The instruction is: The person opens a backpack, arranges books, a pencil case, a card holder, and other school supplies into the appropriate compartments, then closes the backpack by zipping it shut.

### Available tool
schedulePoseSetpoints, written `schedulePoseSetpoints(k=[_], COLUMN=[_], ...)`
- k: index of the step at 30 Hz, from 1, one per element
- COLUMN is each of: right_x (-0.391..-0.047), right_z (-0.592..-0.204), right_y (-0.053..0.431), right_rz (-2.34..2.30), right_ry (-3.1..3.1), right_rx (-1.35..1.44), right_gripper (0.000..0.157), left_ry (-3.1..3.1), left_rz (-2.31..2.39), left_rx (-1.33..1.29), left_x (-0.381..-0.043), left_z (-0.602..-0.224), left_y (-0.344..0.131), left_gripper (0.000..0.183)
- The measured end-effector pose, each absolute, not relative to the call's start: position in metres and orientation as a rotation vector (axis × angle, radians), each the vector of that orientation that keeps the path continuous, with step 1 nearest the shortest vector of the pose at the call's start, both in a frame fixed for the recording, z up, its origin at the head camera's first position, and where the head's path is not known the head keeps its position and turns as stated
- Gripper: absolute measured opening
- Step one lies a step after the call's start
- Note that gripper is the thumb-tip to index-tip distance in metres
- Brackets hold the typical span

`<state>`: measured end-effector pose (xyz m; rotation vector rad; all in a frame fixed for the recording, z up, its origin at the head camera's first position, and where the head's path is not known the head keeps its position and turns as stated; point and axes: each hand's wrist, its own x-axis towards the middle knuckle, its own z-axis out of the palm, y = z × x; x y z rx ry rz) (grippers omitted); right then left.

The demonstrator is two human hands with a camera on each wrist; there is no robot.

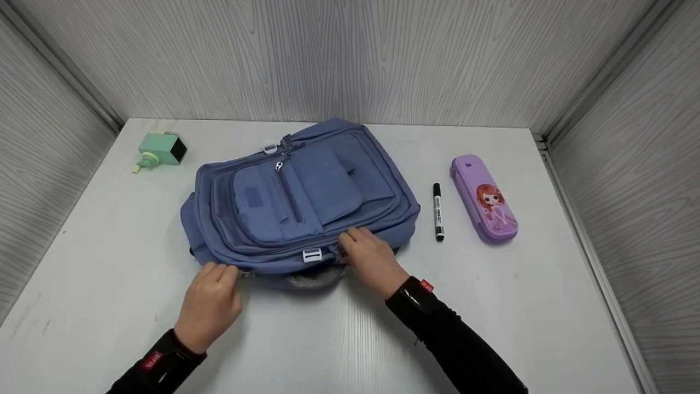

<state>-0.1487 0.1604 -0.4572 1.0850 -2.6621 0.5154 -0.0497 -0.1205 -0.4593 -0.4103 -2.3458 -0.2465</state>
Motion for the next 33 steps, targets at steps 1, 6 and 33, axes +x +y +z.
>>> schedulePoseSetpoints(k=[1,6,33], right_x=[-0.149,-0.152,-0.1], right_z=[-0.458,-0.462,-0.443], right_y=[0.161,0.167,0.078], right_rz=[0.517,0.527,0.371], right_ry=[-2.656,-2.599,-2.485], right_rx=[1.088,1.103,1.257], right_gripper=[0.03,0.032,0.037], left_ry=[-2.348,-2.35,-2.463], left_rz=[-0.241,-0.237,-0.432], left_rx=[-0.407,-0.335,-0.16], left_x=[-0.05,-0.056,-0.064], left_z=[-0.459,-0.456,-0.464], left_y=[-0.125,-0.146,-0.171], left_gripper=[0.02,0.022,0.01])
